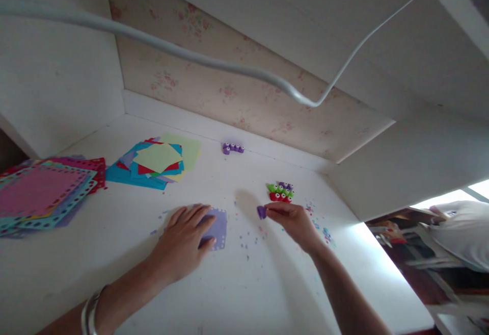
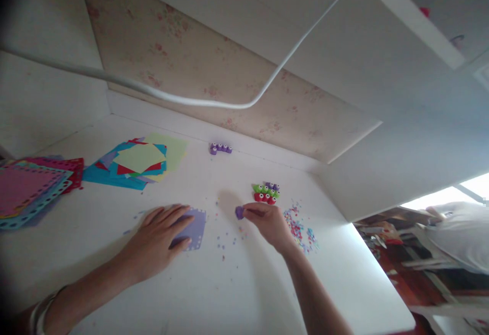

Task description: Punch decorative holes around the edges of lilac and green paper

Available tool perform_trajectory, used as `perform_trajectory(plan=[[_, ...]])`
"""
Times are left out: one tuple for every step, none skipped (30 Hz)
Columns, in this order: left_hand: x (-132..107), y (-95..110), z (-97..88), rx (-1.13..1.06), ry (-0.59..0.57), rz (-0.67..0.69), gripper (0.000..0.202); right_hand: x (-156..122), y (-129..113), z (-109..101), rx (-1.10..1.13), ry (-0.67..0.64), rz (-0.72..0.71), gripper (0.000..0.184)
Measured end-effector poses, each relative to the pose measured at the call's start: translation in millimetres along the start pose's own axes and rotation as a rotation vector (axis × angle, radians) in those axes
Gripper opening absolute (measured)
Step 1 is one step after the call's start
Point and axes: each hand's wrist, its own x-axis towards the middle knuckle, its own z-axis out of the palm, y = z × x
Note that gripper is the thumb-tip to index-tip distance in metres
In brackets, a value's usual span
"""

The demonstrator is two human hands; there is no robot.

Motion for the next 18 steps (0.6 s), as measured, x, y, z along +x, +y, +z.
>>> perform_trajectory(plan=[[0,0,0.1,-0.001,-0.001,0.001,0.04,13,7,-13,0.003,0.078,-0.011,0.029],[0,0,0.1,0.0,-0.003,0.002,0.04,27,14,-27,-0.041,0.156,-0.013,0.033],[1,0,0.0,0.001,-0.004,0.002,0.04,41,21,-39,-0.151,0.213,-0.002,0.036],[1,0,-0.2,0.002,-0.006,0.003,0.04,55,28,-50,-0.296,0.265,0.011,0.036],[1,0,-0.6,0.003,-0.008,0.001,0.04,69,34,-60,-0.358,0.296,0.023,0.035],[1,-1,-1.0,0.005,-0.011,0.0,0.04,81,40,-67,-0.412,0.313,0.03,0.033],[2,-1,-1.4,0.006,-0.016,-0.003,0.04,91,45,-73,-0.461,0.316,0.031,0.03],[2,-1,-2.0,0.007,-0.021,-0.005,0.04,100,49,-76,-0.494,0.306,0.026,0.026],[2,-1,-2.6,0.008,-0.027,-0.007,0.041,107,52,-78,-0.531,0.285,0.017,0.023],[2,0,-3.2,0.008,-0.031,-0.007,0.041,113,55,-78,-0.568,0.255,0.004,0.02],[2,0,-3.7,0.007,-0.034,-0.007,0.04,117,58,-78,-0.603,0.22,-0.009,0.019],[2,0,-4.2,0.004,-0.034,-0.007,0.04,120,61,-76,-0.635,0.185,-0.019,0.019],[2,0,-4.5,0.001,-0.033,-0.008,0.04,123,63,-75,-0.666,0.151,-0.027,0.019],[2,0,-4.6,-0.003,-0.032,-0.008,0.04,124,65,-74,-0.695,0.12,-0.03,0.019],[2,0,-4.7,-0.007,-0.031,-0.01,0.04,125,67,-73,-0.723,0.094,-0.03,0.019],[1,0,-4.6,-0.012,-0.03,-0.012,0.04,126,69,-73,-0.748,0.07,-0.027,0.019],[1,0,-4.5,-0.017,-0.029,-0.014,0.04,126,71,-72,-0.77,0.05,-0.023,0.019],[1,0,-4.5,-0.022,-0.028,-0.016,0.04,126,72,-73,-0.79,0.032,-0.019,0.019]])
